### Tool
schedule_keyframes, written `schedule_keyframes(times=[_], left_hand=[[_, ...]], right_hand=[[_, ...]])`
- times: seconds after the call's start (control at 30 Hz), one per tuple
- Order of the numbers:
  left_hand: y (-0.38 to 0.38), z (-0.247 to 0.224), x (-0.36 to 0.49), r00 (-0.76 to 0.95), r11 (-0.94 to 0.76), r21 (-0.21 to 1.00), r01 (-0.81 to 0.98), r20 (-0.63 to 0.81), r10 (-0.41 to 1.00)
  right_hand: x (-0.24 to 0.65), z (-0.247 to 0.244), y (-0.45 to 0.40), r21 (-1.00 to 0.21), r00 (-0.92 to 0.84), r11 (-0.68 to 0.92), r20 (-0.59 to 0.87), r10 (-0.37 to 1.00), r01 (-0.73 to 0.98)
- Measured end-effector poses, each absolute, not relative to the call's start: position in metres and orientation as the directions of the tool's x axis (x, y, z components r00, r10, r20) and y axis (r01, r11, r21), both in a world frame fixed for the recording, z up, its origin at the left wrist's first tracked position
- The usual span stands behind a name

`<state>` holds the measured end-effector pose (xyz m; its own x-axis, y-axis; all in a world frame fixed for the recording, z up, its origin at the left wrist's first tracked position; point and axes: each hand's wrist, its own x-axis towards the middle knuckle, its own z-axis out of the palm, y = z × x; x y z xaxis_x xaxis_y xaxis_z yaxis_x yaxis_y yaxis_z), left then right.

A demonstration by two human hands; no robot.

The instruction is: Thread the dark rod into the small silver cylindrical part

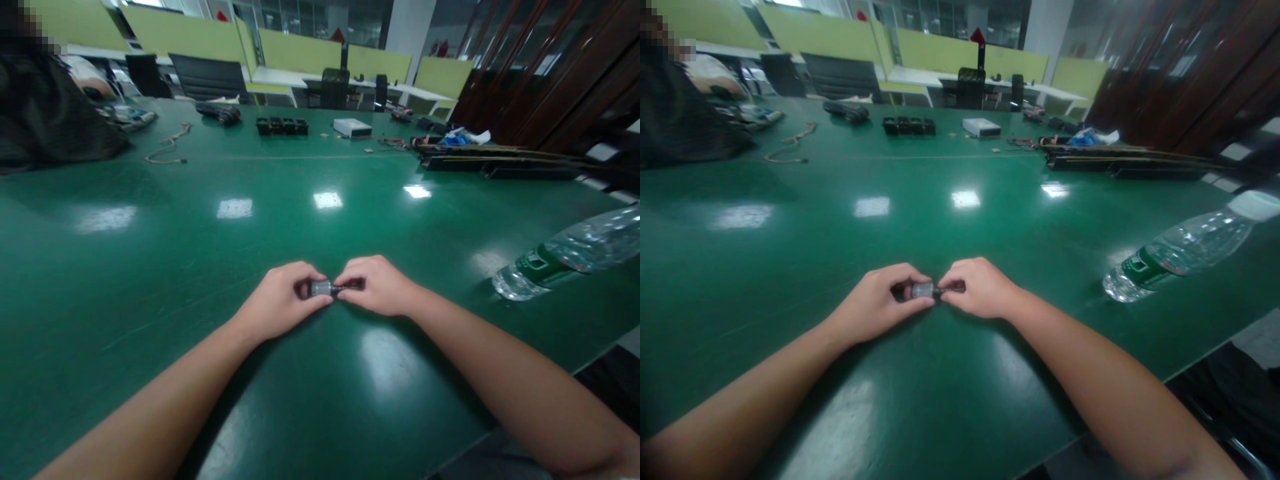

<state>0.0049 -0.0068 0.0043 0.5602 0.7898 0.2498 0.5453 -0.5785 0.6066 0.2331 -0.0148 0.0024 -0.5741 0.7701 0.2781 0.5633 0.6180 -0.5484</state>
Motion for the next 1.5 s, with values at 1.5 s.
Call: schedule_keyframes(times=[1.5], left_hand=[[-0.005,0.005,0.004,0.596,-0.586,0.616,0.527,0.224,0.771]], right_hand=[[0.255,0.018,-0.012,-0.567,-0.593,0.541,0.112,0.797,0.621]])
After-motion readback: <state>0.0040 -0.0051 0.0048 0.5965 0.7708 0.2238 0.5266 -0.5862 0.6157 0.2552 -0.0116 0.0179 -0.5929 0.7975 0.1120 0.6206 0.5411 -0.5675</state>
